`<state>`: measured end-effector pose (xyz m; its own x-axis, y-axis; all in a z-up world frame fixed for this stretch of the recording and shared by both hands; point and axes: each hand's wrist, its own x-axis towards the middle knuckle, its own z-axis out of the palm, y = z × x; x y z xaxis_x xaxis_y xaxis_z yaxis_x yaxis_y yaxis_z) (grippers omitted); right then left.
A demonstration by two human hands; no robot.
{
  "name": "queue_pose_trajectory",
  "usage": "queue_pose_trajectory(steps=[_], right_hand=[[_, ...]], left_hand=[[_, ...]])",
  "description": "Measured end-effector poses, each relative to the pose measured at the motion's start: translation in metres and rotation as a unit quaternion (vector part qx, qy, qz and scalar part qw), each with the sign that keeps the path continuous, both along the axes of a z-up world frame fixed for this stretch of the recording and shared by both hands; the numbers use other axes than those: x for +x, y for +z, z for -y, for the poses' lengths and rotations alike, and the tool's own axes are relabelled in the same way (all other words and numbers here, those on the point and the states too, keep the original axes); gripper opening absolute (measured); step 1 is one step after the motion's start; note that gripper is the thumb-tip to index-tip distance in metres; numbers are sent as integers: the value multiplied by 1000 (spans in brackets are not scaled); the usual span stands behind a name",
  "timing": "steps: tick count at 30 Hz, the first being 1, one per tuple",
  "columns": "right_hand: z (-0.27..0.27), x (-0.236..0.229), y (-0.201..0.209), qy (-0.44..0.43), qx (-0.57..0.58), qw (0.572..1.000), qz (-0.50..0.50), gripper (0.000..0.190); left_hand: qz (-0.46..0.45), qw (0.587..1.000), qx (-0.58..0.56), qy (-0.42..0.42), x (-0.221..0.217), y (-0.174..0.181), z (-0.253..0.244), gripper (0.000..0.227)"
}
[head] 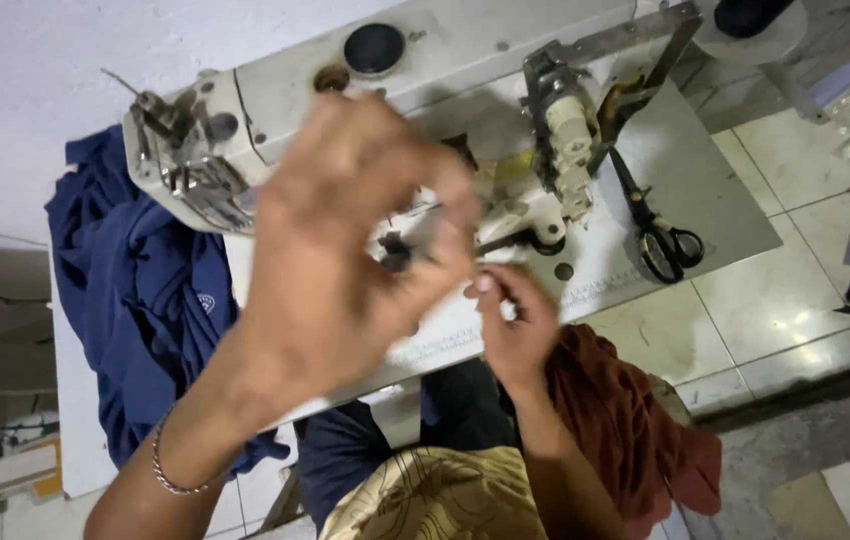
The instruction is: The person threads a sewing machine by hand, guiding the thread through the tension assembly and needle area. They use scissors to cut the thread and adjust the thread path multiple times to ensure it is properly seated.
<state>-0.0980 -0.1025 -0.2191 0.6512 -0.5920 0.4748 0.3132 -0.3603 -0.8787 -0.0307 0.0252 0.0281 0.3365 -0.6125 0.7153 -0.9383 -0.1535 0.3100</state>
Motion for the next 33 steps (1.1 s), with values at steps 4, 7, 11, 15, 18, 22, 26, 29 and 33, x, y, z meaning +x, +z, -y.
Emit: queue_pose_trajectory(steps=[4,7,11,15,18,22,26,29,33], right_hand=[[13,-10,98,-83,-140,975,151,42],[30,2,170,9,-213,959,186,24],[75,-10,173,-17,-267,953,144,22],[66,-25,215,11,-292,951,98,7],[58,-25,228,66,-228,963,129,6],[52,-26,237,60,-246,962,98,5],[57,-23,237,72,-220,967,102,12],[55,-17,234,119,-186,966,134,10],[32,-7,231,107,-189,972,92,13]], left_hand=[[62,997,13,-51,-17,15,9,24],[41,994,-27,-100,-6,20,23,12],[-56,982,-30,-180,5,14,25,17],[-223,954,66,-192,13,-7,24,44],[-184,969,24,-163,10,11,17,39],[-44,989,29,-142,12,35,7,56],[-6,987,23,-156,12,55,-2,47],[8,983,-18,-182,14,55,-6,15],[-19,993,-24,-116,23,36,-14,8]])
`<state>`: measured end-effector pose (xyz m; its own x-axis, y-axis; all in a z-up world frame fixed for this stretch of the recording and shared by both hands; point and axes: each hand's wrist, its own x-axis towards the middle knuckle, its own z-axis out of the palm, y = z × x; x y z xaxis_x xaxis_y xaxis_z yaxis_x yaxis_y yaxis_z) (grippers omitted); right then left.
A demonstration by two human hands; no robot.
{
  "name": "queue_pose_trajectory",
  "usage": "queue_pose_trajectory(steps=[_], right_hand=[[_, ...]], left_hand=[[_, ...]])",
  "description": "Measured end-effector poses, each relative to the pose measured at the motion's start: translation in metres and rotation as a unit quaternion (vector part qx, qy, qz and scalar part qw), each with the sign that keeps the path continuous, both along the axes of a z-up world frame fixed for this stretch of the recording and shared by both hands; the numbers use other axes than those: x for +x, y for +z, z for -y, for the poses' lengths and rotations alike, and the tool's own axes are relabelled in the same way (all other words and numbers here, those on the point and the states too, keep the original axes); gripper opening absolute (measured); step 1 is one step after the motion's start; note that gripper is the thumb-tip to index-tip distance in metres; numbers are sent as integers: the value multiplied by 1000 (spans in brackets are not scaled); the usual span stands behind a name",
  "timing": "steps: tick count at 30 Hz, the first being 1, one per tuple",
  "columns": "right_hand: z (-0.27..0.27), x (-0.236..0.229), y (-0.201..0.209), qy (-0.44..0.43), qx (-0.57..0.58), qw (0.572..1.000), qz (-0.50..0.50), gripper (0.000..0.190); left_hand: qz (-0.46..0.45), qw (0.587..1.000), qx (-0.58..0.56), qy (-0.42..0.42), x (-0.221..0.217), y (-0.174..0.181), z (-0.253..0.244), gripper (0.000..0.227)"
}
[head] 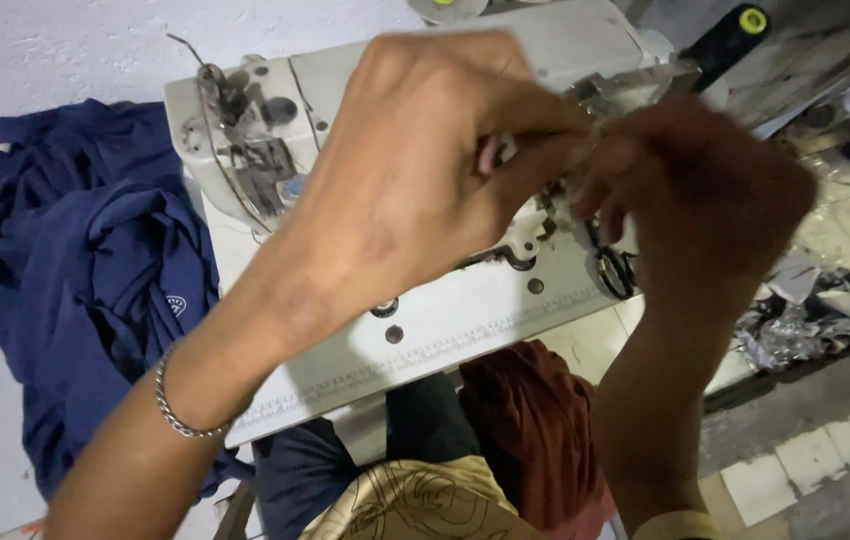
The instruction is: The person threads a sewing machine by hand, guiding the thread through the tension assembly and needle area. They use scissors to cut the thread and adjust the thread path multiple times to ensure it is properly seated.
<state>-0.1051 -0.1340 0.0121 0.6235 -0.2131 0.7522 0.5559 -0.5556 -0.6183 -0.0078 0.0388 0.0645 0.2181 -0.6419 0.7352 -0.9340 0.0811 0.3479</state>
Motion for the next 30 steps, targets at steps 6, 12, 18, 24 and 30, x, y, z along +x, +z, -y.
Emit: queue_pose_trajectory(steps=[6,12,18,24,30], right_hand=[[-18,17,-13,-6,16,997,-74,6],[-26,32,-8,-7,-28,997,-71,2],[-19,33,-8,30,-31,997,-64,7],[-5,27,-23,-54,-99,992,-59,11],[2,12,-45,-124,-95,986,-62,7]], left_hand=[[-124,989,51,60,21,-29,-17,14],[-149,988,20,31,38,-37,-24,15],[-131,990,-37,-17,40,-42,-21,9],[-112,990,-42,73,35,-69,-5,18],[-51,987,-71,135,9,-83,8,4]])
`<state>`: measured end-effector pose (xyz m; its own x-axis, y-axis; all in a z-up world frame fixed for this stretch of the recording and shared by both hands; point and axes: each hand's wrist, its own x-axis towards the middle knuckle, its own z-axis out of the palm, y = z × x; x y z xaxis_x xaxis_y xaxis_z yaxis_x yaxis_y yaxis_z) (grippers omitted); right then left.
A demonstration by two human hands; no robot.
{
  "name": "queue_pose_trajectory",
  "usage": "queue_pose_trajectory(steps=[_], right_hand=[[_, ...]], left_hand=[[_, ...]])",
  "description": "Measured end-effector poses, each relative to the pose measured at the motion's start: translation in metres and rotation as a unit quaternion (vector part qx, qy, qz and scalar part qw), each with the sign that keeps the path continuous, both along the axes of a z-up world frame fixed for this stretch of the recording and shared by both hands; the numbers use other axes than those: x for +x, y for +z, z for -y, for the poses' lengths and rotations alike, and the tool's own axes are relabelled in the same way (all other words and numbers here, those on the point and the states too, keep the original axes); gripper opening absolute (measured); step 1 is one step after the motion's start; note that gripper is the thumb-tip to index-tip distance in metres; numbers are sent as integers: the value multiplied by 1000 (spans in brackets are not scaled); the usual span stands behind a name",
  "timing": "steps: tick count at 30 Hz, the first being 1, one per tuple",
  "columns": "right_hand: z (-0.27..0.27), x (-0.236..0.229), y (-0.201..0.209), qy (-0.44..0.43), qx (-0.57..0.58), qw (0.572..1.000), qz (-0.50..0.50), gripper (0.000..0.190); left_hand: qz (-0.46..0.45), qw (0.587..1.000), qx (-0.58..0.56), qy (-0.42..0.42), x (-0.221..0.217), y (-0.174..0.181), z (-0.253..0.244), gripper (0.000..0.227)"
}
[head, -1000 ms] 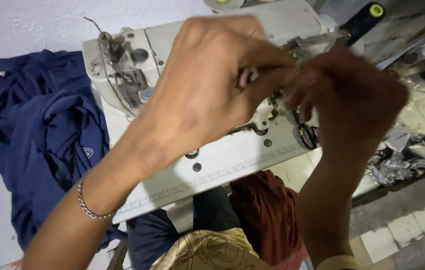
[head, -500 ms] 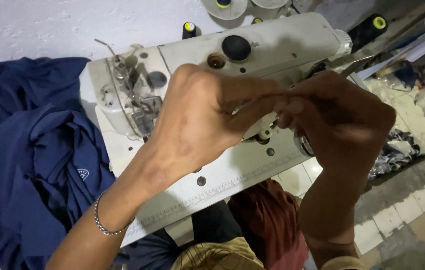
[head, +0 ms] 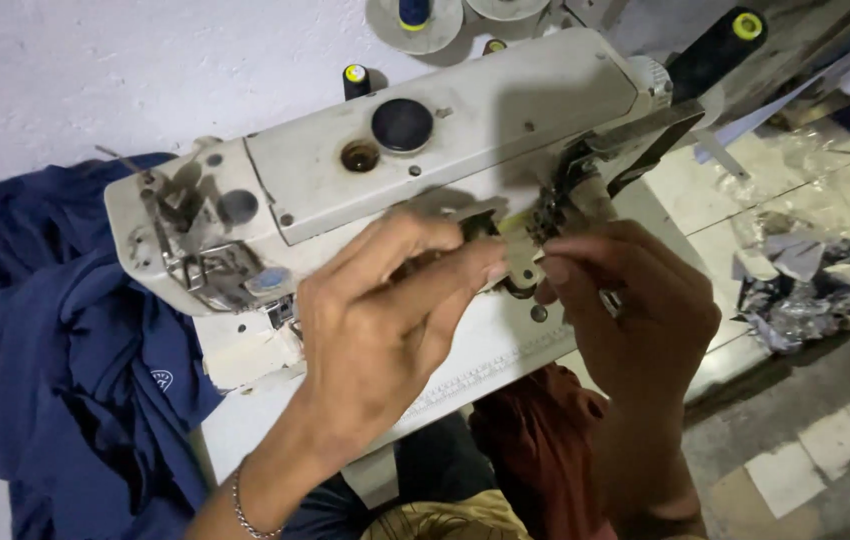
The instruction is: The person threads a sewing machine by hand, guiding the thread through the tension assembly and needle area. They use scissors to cut the thread and adjust the thread path multiple times to ensure it is properly seated.
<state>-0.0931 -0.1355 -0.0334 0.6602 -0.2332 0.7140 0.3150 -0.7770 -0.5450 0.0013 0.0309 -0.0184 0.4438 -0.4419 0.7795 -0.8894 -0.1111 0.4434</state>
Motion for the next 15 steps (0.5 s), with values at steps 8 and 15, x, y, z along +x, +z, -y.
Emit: queue_pose_trajectory(steps=[8,15], right_hand=[[-11,6,-5,162,243,956,-38,30],[-13,9,-10,126,232,963,-49,15]], left_hand=[[-26,999,-14,-22,-8,-16,0,25],[-32,999,-12,3,-15,-16,-1,17]])
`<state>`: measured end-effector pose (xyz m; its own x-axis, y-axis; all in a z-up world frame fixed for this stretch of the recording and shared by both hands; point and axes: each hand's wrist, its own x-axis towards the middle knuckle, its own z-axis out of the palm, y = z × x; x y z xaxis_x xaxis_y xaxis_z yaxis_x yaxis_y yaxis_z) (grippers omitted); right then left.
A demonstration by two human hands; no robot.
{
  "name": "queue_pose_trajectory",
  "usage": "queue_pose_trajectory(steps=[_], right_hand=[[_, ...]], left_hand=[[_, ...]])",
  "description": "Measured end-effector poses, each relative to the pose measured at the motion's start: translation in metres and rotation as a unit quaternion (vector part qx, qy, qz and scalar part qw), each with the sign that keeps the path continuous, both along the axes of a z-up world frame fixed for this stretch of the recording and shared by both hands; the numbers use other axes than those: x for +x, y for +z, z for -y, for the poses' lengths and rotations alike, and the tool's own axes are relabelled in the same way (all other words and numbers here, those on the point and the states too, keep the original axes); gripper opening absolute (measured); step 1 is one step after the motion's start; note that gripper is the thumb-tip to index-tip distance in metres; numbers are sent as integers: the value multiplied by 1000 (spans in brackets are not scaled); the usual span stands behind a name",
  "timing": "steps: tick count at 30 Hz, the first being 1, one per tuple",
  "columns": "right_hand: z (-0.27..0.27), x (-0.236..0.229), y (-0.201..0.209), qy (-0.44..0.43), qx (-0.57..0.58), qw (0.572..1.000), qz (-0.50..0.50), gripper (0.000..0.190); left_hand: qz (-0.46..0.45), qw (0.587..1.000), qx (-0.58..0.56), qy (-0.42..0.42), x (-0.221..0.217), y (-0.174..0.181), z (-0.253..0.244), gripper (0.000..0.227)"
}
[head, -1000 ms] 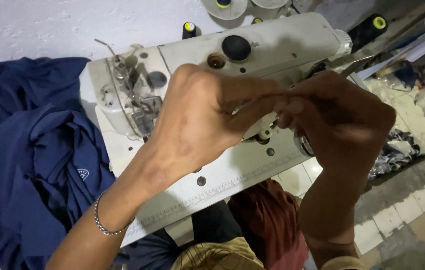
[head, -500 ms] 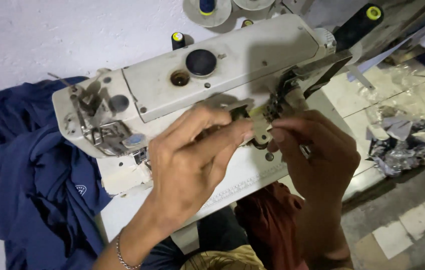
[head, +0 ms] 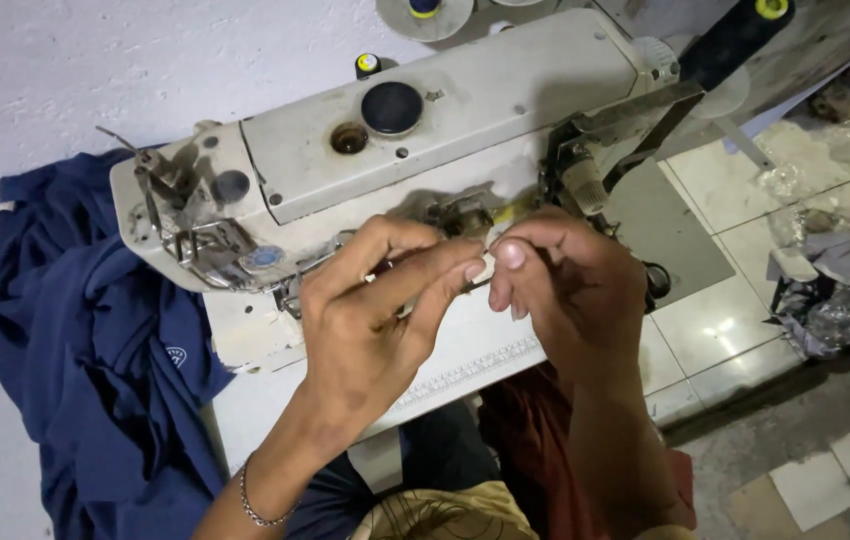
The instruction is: The person threads a sewing machine by hand, guiding the thread through the tension assembly and needle area. They use scissors to cut the thread and adjust the thread path multiple times to ensure it is properly seated.
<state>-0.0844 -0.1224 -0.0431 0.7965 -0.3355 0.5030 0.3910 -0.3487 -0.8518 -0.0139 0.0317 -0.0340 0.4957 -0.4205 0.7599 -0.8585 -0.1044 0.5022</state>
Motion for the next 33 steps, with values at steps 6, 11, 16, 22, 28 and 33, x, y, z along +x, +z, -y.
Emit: queue_pose_trajectory(steps=[6,11,16,22,28,33], right_hand=[[12,1,-13,-92,-135,987,6,17],[28,-34,-40,-172,-222,959,-36,15],[55,-50,-86,-233,-155,954,-104,12],[63,-46,-99,-247,-143,951,-121,10],[67,-41,-111,-242,-154,954,-87,10],[68,-41,-113,-247,-150,950,-118,12]], left_hand=[[34,995,20,97,8,-10,6,10],[99,978,67,173,13,-22,10,7],[229,940,96,232,18,-29,17,10],[283,914,193,216,23,-11,13,14],[315,910,205,177,38,-6,7,7],[286,929,181,151,39,-10,9,12]])
